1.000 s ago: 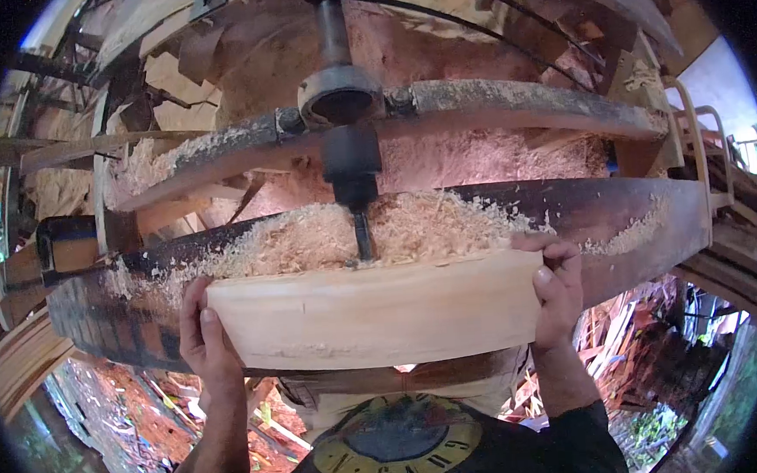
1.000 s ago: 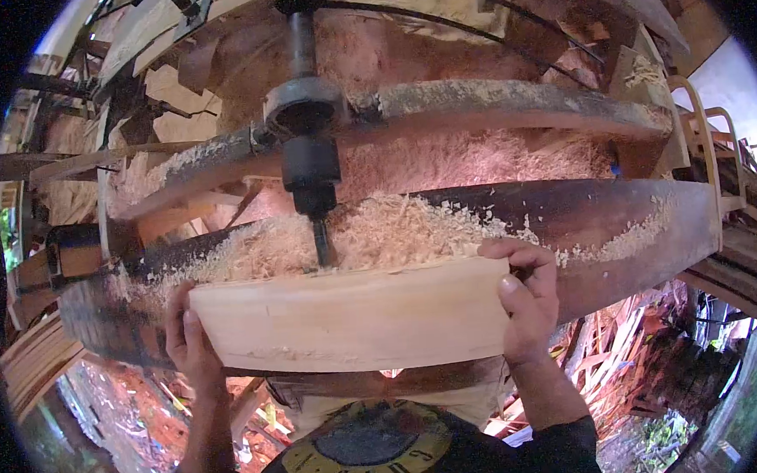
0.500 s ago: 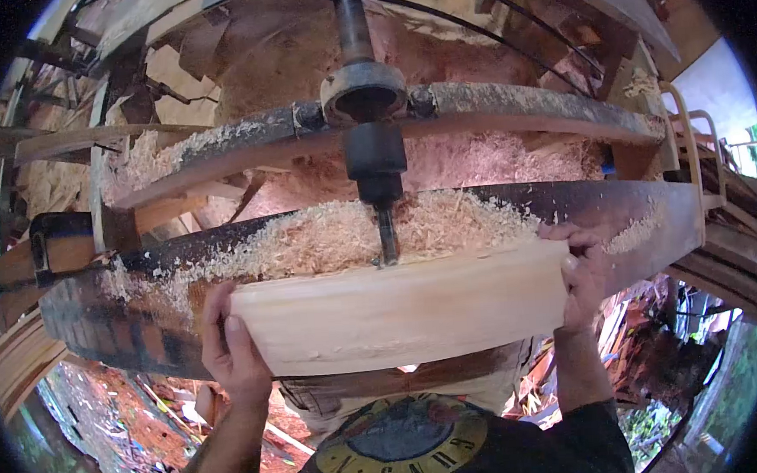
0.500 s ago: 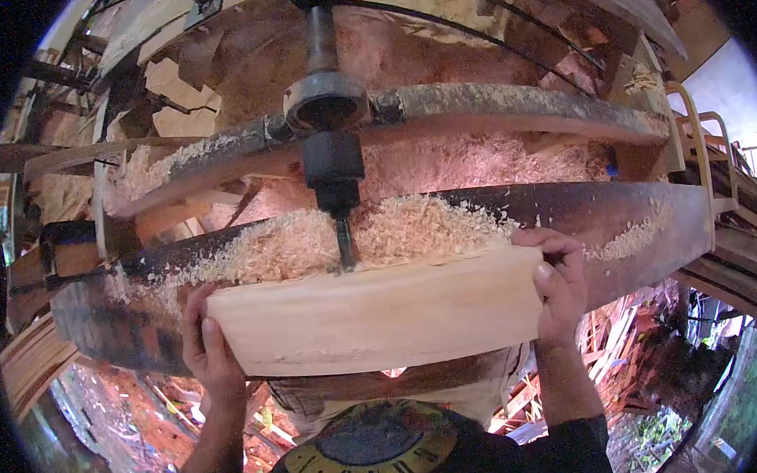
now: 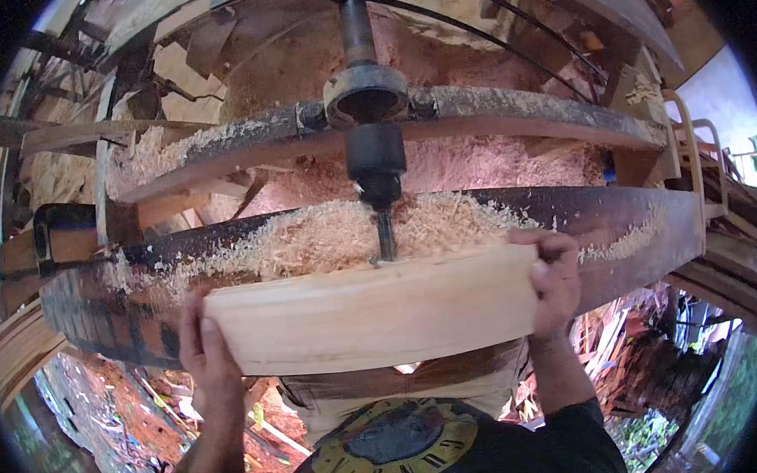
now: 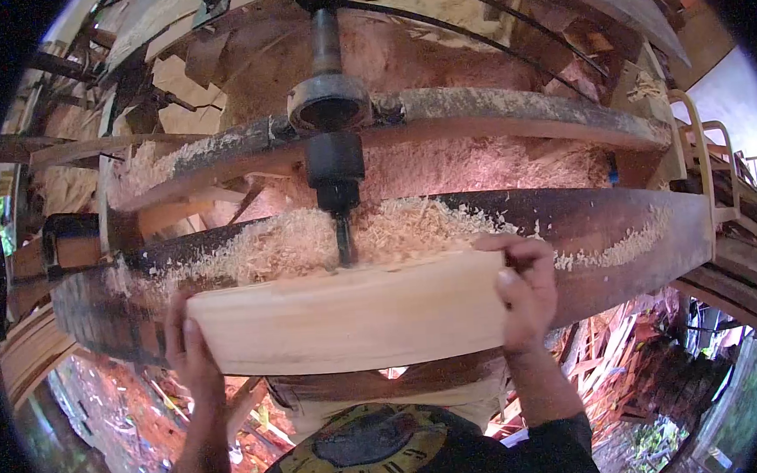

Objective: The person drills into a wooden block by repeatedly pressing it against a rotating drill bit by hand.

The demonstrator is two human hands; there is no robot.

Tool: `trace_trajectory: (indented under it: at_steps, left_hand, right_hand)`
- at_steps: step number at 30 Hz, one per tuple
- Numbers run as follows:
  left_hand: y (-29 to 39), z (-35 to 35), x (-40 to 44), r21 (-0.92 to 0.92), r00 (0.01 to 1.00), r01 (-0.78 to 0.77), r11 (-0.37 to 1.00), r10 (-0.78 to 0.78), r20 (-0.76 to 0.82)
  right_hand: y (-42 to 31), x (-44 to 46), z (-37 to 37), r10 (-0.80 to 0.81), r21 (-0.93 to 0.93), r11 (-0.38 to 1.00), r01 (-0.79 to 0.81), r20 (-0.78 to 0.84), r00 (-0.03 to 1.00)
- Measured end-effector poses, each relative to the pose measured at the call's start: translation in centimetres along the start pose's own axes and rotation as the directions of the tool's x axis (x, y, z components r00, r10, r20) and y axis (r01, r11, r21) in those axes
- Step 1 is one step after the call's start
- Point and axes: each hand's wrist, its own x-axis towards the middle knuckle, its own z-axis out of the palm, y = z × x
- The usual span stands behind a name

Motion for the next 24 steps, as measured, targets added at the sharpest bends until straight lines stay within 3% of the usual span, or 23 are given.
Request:
trace_trajectory:
  at_steps: [2, 3, 6, 7, 10, 13, 14, 16, 19, 22, 24]
  left_hand:
    - [0.9, 3.4, -0.5, 0.036, 0.995, -0.086, 0.996, 0.084, 0.054]
    - [1.2, 4.9, -0.9, -0.11, 0.998, 0.001, 0.994, 0.005, 0.058]
    - [1.7, 7.4, -1.5, -0.174, 0.998, -0.029, 0.984, 0.04, 0.058]
    - [2.3, 7.4, -1.5, -0.227, 0.996, 0.035, 0.973, -0.015, 0.09]
    - [1.7, 7.9, -2.3, -0.114, 1.0, -0.009, 0.993, 0.008, -0.005]
    - [2.1, 5.5, -0.2, 0.123, 0.986, -0.164, 0.979, 0.16, 0.048]
    - [1.3, 4.0, 0.7, 0.067, 0.992, -0.121, 0.99, 0.119, 0.035]
    - [-0.3, -0.3, 2.5, -0.032, 0.999, -0.03, 0.999, 0.03, 0.021]
    - [-1.0, -3.4, 3.0, -0.075, 0.999, 0.001, 0.997, -0.004, -0.037]
    - [-0.5, -3.4, 3.3, -0.117, 0.998, 0.043, 0.992, -0.049, -0.047]
    - [-0.9, -2.9, 2.8, -0.088, 1.0, -0.004, 0.996, 0.002, -0.022]
  right_hand:
    - [-0.8, 0.5, -3.7, -0.058, -0.083, 0.995, 0.055, -0.033, 0.998]
    - [-1.3, 0.5, -5.1, -0.063, -0.069, 0.996, 0.059, -0.054, 0.997]
    - [-2.0, 0.4, -7.4, -0.072, -0.049, 0.996, 0.068, -0.097, 0.993]
    - [-1.9, 0.6, -7.7, -0.075, -0.068, 0.995, 0.068, -0.104, 0.992]
    - [-2.8, 1.0, -7.1, -0.022, -0.124, 0.992, 0.009, -0.104, 0.994]
    - [-0.5, -1.0, -7.0, -0.042, -0.231, 0.972, 0.029, -0.05, 0.998]
    - [0.8, -1.9, -6.5, -0.062, -0.267, 0.962, 0.053, -0.023, 0.998]
    - [0.3, -1.9, 0.3, 0.046, -0.038, 0.998, -0.048, -0.053, 0.997]
    - [1.1, -1.6, 4.6, 0.047, 0.104, 0.993, -0.048, 0.008, 0.999]
    - [1.9, -2.1, 4.1, 0.025, 0.017, 1.0, -0.025, -0.03, 0.999]
    - [1.1, -1.4, 3.2, 0.036, 0.009, 0.999, -0.036, -0.029, 0.999]
